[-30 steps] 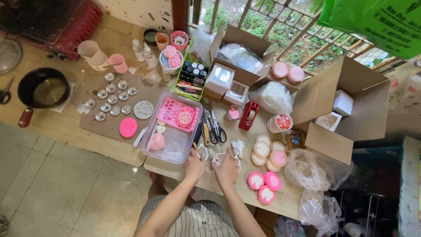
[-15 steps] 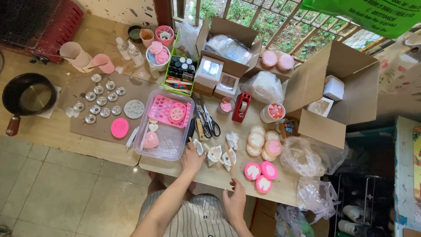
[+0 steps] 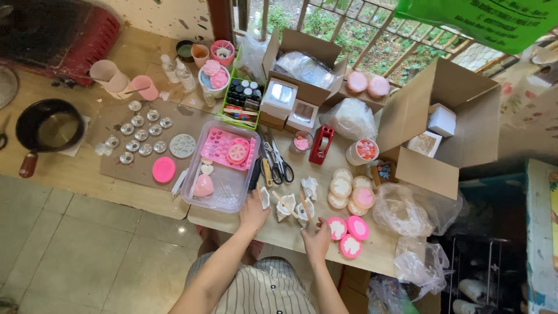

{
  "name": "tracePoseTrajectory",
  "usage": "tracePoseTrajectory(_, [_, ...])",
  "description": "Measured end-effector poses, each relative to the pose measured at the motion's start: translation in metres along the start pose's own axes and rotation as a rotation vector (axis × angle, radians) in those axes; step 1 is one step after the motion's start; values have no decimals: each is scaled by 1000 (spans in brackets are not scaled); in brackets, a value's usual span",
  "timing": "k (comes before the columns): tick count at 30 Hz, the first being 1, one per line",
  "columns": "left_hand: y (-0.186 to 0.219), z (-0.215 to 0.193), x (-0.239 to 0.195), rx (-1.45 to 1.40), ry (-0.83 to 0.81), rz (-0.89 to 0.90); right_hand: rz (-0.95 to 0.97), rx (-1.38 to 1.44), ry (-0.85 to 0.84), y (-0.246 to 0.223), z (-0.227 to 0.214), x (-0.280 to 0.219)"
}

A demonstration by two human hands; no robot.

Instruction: The person is preparing candle molds and pouring wax in a studio.

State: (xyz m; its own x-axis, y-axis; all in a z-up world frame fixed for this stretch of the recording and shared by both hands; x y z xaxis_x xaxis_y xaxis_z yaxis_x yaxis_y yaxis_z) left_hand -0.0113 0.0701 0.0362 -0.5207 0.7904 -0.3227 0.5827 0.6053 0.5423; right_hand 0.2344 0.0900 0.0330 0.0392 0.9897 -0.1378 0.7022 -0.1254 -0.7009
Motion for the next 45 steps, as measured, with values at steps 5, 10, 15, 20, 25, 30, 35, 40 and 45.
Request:
tracePoseTrajectory(5, [-10, -4, -8, -62, 41, 6, -189, -5, -60, 18, 29, 37])
tracePoseTrajectory(10, [0, -64, -44, -79, -82, 94, -191, 6, -128, 28, 38, 51])
tracePoseTrajectory(15, [-30, -145, -76, -161, -31, 63, -163, -45, -160, 39, 48, 58])
tracePoseTrajectory(20, [-112, -202, -83, -255, 163, -30, -134, -65, -177, 77, 49, 71])
tracePoseTrajectory(25, [-172, -280, -74, -153, 232, -342, -7, -211, -20, 106, 51, 78])
tracePoseTrajectory(30, [-178, -317, -14, -96, 106, -182, 35, -52, 318, 105, 52, 39])
tracePoseTrajectory(35, [-198, -347, 45, -58, 15, 25, 36, 52, 553, 12, 98, -11])
tracePoseTrajectory(40, [-246, -398, 68, 11, -41, 71, -59, 239, 134, -270, 199, -61])
tracePoseTrajectory(45, [-316, -442, 61, 54, -61, -56, -363, 167, -209, -395, 339, -37])
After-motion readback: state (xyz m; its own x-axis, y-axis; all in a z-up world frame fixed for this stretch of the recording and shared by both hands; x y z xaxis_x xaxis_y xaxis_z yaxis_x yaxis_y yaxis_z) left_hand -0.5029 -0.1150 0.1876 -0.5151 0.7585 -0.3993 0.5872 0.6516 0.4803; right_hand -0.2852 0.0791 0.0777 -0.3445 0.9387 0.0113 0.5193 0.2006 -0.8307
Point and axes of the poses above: each hand's wrist, its own x-axis towards the middle knuckle, its own z-axis out of the palm, y = z × x, the point moved 1 cm from there along x, towards the middle knuckle
